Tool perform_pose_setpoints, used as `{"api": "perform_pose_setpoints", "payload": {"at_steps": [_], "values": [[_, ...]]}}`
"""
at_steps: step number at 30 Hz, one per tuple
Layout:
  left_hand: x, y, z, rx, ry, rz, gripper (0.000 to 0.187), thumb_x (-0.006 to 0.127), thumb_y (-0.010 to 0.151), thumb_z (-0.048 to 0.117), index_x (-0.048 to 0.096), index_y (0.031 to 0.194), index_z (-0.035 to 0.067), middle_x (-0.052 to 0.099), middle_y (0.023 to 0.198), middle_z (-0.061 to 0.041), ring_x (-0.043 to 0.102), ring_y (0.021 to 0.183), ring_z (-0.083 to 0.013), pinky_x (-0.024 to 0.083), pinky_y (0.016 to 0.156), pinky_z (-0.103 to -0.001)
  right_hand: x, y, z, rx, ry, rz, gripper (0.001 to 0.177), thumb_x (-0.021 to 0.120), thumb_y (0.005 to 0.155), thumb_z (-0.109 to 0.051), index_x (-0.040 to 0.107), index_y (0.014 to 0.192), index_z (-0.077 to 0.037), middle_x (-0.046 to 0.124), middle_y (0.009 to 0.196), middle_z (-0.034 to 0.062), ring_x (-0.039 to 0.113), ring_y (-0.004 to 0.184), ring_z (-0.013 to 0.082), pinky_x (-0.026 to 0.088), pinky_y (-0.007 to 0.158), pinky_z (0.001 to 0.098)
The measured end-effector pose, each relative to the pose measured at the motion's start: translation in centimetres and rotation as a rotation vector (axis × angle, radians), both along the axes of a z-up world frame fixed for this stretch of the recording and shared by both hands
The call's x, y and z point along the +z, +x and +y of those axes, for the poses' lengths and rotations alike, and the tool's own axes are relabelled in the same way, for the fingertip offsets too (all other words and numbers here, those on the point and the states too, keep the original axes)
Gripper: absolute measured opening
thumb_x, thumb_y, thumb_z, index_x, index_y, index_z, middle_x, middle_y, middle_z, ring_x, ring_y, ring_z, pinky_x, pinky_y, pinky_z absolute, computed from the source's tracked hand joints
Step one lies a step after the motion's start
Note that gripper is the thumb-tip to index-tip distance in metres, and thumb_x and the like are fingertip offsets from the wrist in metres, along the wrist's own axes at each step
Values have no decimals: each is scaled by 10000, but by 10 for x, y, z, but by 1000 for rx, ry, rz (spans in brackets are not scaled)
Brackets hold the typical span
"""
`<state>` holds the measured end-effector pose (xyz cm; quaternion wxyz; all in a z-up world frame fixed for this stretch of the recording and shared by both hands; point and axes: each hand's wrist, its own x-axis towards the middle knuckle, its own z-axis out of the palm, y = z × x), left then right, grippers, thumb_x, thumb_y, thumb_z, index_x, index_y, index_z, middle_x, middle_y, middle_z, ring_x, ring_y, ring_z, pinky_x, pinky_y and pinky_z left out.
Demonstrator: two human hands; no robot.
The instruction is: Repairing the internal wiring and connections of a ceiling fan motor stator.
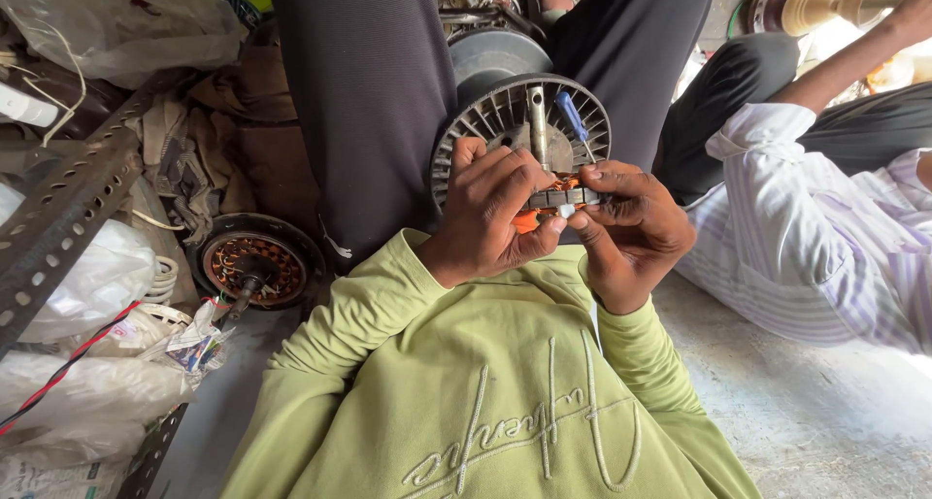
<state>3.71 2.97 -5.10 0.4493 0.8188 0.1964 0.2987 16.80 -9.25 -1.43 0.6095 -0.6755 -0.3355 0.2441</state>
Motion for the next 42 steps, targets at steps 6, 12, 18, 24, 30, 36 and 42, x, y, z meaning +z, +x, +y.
{"api": "perform_pose_setpoints", "payload": {"at_steps": [6, 12, 18, 24, 30, 36, 42], "values": [[-4, -3, -2, -25, -6, -50, 333, 662, 986, 401, 611, 1068, 82, 646, 956, -34, 585, 781, -195, 330, 856, -435, 2, -4, -4, 3, -21, 2, 185, 860, 853, -9, 688, 856, 60, 721, 1085, 161, 710, 1074, 274, 590, 945, 346], [-10, -6, -5, -67, -16, -44, 306, 672, 992, 391, 645, 1045, 91, 665, 951, -15, 600, 787, -173, 335, 889, -440, -7, -8, -8, -30, 45, 6, 223, 875, 843, -45, 674, 830, 51, 721, 1052, 154, 721, 1053, 274, 597, 929, 374], [-9, -9, -5, -96, -2, -51, 297, 691, 987, 402, 684, 1004, 106, 681, 986, 7, 617, 817, -149, 332, 899, -433, -18, -12, -17, -50, 127, -5, 249, 874, 838, -47, 643, 779, 28, 726, 1019, 148, 726, 1061, 294, 594, 940, 423], [-9, -12, -5, -137, -10, -68, 222, 722, 978, 386, 693, 974, 166, 688, 1007, 61, 628, 833, -111, 308, 864, -440, -20, -16, -25, -58, 114, -6, 276, 887, 839, -104, 632, 779, -16, 708, 989, 110, 710, 1030, 275, 574, 966, 466], [-10, -13, -6, -157, -7, -52, 193, 732, 972, 368, 684, 966, 182, 694, 1039, 66, 624, 823, -104, 312, 852, -441, -21, -18, -33, -67, 95, 13, 291, 894, 853, -131, 631, 790, -25, 704, 987, 91, 704, 1024, 252, 562, 992, 485], [-6, -12, -1, -156, -44, -90, 251, 686, 989, 353, 647, 1062, 116, 690, 1061, 7, 631, 843, -162, 316, 883, -458, -23, -7, -31, -14, 72, -69, 290, 871, 832, -141, 612, 784, -20, 708, 992, 123, 720, 1053, 294, 563, 998, 494], [1, -5, 3, -127, -140, -45, 229, 624, 965, 285, 633, 1069, 81, 670, 957, -17, 578, 763, -180, 324, 863, -453, -8, 4, -8, 31, 68, -180, 156, 803, 803, 0, 650, 830, 14, 700, 1017, 166, 718, 1043, 318, 595, 969, 472]]}}
